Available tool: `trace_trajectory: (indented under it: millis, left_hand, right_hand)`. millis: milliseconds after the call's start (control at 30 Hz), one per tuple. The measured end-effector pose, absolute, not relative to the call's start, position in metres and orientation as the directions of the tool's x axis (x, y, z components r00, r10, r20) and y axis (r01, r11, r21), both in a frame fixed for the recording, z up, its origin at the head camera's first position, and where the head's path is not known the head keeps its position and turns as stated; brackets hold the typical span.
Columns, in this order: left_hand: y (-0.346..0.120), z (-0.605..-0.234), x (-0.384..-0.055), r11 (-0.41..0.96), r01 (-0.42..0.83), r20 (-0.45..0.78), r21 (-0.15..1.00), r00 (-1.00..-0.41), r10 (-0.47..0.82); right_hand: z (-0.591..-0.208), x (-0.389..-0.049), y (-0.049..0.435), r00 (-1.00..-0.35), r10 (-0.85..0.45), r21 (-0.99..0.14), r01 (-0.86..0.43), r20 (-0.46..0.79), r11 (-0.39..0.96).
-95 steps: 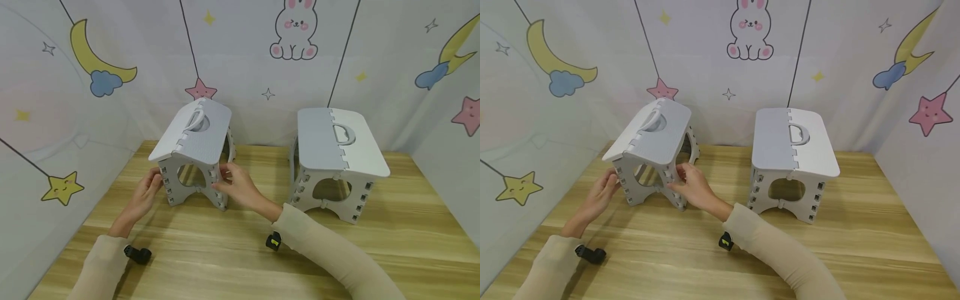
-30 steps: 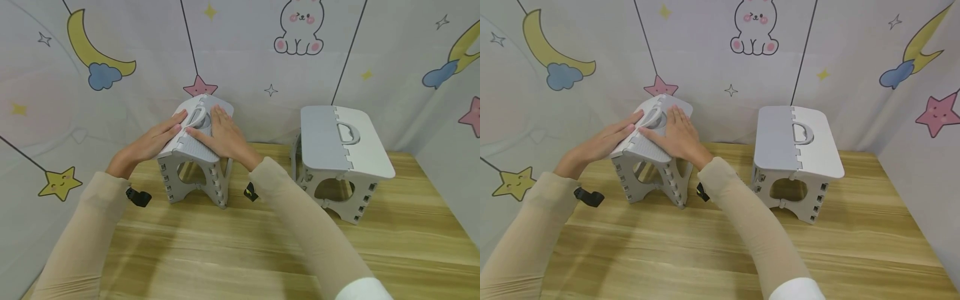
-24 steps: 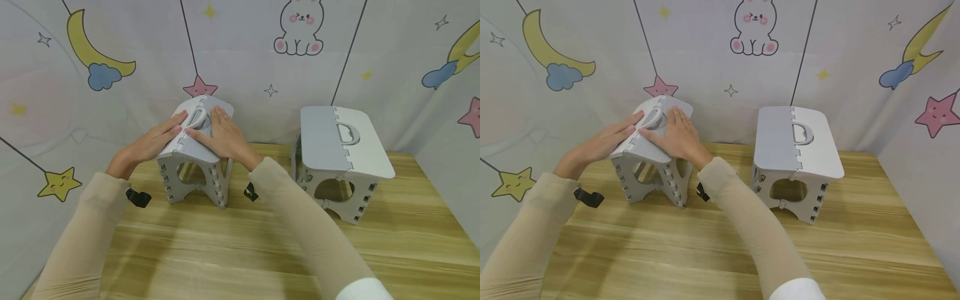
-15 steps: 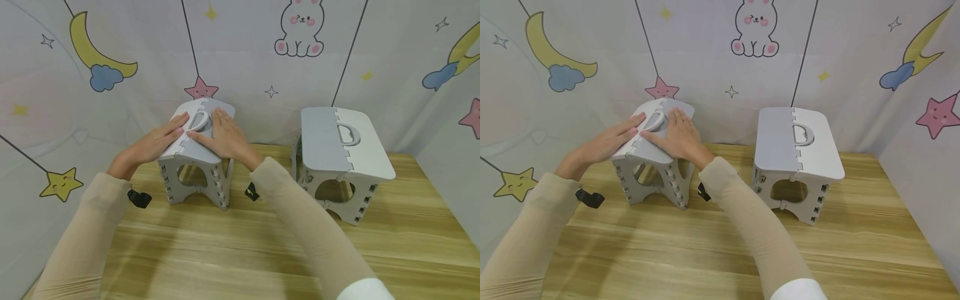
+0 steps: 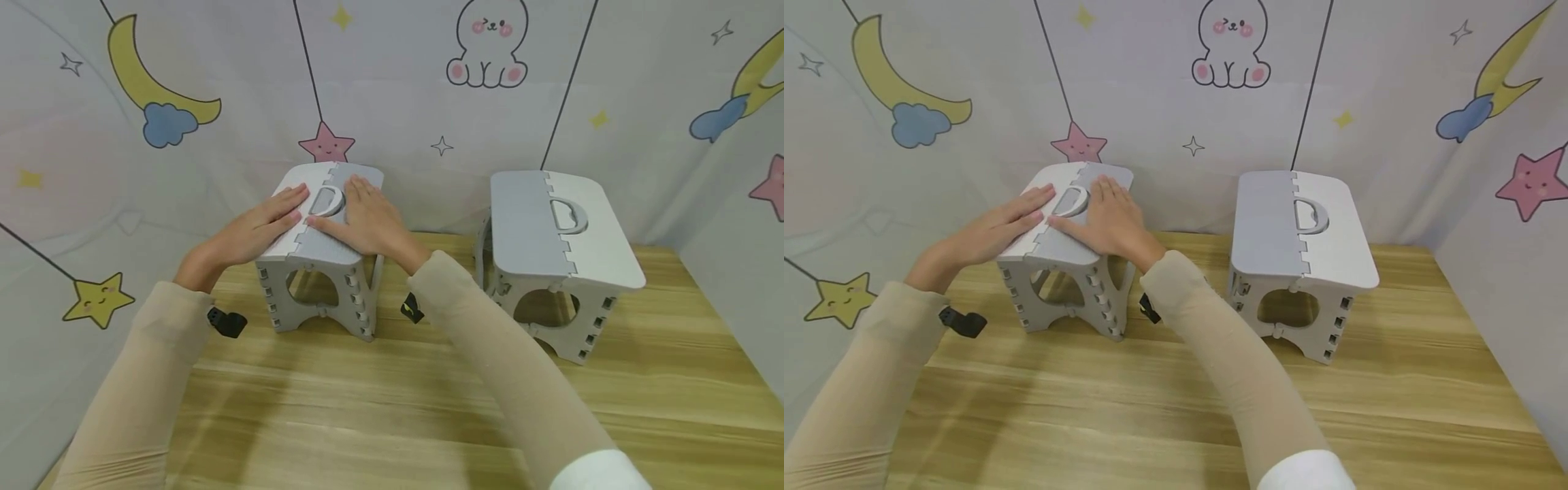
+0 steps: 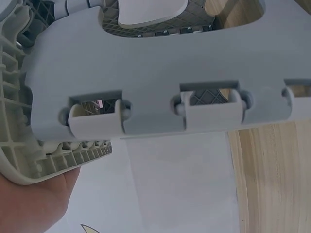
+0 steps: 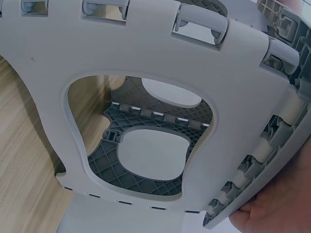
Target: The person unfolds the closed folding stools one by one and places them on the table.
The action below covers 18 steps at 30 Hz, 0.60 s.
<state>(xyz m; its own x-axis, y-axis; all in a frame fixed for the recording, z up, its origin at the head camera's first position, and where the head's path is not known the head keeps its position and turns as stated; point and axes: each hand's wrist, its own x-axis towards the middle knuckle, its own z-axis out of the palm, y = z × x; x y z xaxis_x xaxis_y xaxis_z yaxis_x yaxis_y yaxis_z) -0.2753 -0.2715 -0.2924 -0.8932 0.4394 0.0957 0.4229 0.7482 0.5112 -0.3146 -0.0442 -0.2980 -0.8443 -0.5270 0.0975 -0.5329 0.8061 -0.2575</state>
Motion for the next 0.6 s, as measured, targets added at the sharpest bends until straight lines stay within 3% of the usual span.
trace_trajectory:
  millis: [600]
  left_hand:
    - [-0.2666, -0.2898, -0.2735, 0.767, 0.432, 0.068, 0.475, -0.887, 0.458]
  right_hand:
    - [-0.2981, -0.3127, -0.042, -0.85, -0.524, -0.217, -0.523, 0.058, 0.824]
